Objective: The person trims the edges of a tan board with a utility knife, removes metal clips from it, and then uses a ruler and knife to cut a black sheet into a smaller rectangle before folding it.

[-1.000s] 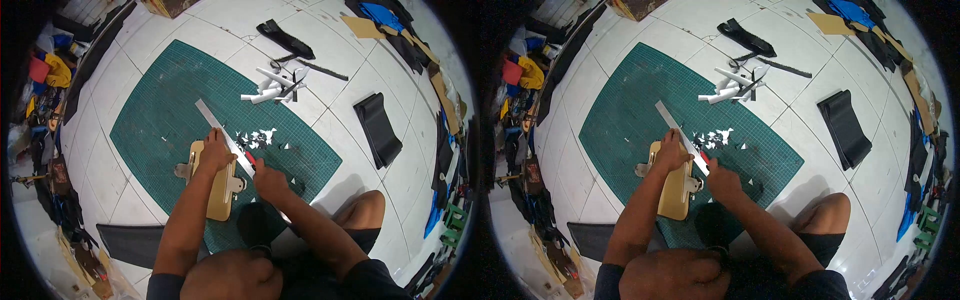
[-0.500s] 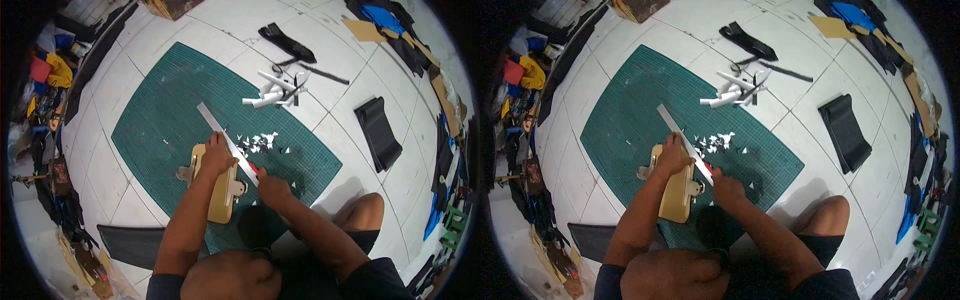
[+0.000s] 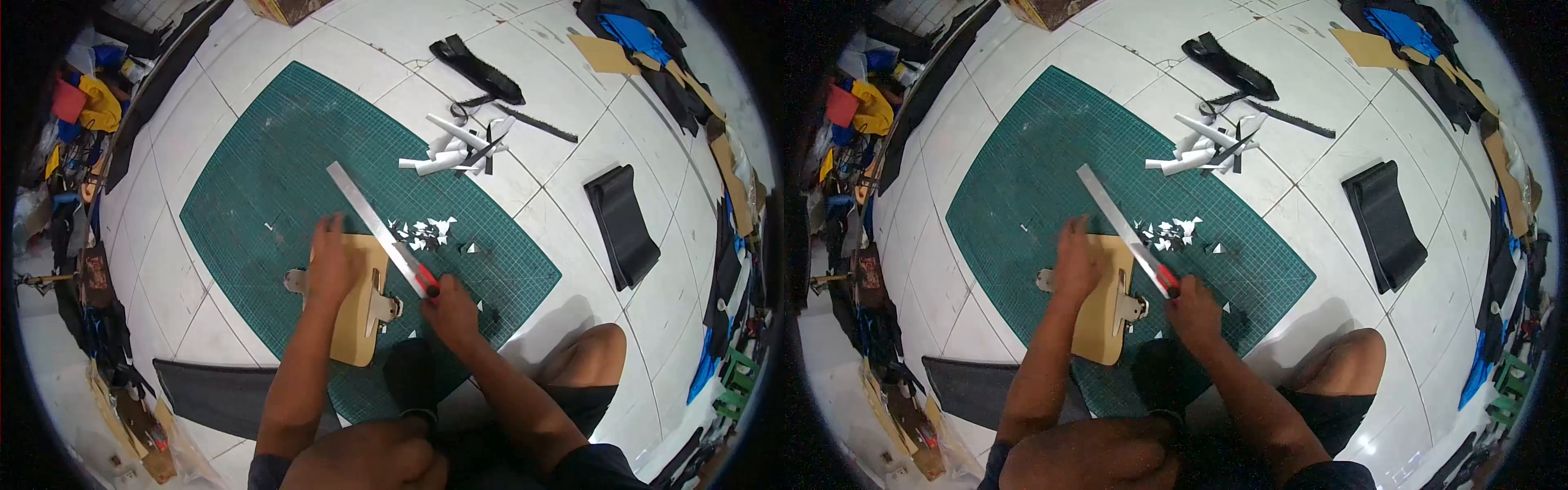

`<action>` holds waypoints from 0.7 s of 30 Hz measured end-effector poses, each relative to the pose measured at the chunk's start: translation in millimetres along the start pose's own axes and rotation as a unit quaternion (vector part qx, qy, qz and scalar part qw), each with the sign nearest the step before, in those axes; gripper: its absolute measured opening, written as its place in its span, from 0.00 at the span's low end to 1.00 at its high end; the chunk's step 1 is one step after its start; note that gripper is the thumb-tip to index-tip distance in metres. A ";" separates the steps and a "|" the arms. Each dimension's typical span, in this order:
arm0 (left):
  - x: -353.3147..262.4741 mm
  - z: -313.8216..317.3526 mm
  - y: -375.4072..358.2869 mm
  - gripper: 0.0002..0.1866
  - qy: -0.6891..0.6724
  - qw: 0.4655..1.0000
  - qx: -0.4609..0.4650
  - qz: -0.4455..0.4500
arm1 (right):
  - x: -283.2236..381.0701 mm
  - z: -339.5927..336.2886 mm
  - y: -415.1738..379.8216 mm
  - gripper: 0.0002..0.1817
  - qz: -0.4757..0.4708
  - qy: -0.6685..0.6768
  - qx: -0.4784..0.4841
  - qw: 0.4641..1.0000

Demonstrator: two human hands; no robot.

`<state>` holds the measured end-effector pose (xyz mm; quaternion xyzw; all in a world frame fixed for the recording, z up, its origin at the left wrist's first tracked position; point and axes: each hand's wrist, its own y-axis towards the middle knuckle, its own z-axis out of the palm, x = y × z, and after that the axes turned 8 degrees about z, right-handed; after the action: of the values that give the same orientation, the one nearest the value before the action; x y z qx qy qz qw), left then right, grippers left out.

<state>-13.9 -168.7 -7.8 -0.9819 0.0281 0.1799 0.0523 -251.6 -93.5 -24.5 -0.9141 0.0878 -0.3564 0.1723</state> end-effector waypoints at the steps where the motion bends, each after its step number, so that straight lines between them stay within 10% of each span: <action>1: 6.4 -3.9 -10.6 0.45 0.042 0.998 -0.034 -0.031 | -7.0 -6.8 3.7 0.17 0.025 0.004 -0.012 1.000; 7: 62.2 -6.7 -64.4 0.32 0.067 0.975 -0.038 -0.208 | -57.4 -78.1 35.3 0.18 0.068 -0.027 -0.075 0.994; 11: 84.4 -9.2 -67.4 0.26 -0.019 0.986 -0.044 -0.157 | -72.0 -95.0 45.8 0.17 -0.137 -0.141 -0.266 0.944; 15: 114.5 -12.4 -59.7 0.24 -0.028 0.989 -0.067 -0.129 | -41.9 -75.1 36.0 0.15 0.094 0.094 -0.025 0.991; 18: 133.3 -20.2 -49.9 0.23 -0.045 0.993 -0.055 -0.094 | -18.4 -20.3 32.0 0.21 -0.090 0.201 0.141 0.965; 21: 133.9 -26.4 -40.0 0.23 -0.029 0.996 -0.046 -0.067 | 5.0 31.8 60.1 0.26 0.004 0.355 0.345 0.869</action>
<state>123.3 -136.8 -27.3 -0.9772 -0.0470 0.2060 0.0201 -228.5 -142.5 -65.9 -0.6077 0.0182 -0.6642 0.4350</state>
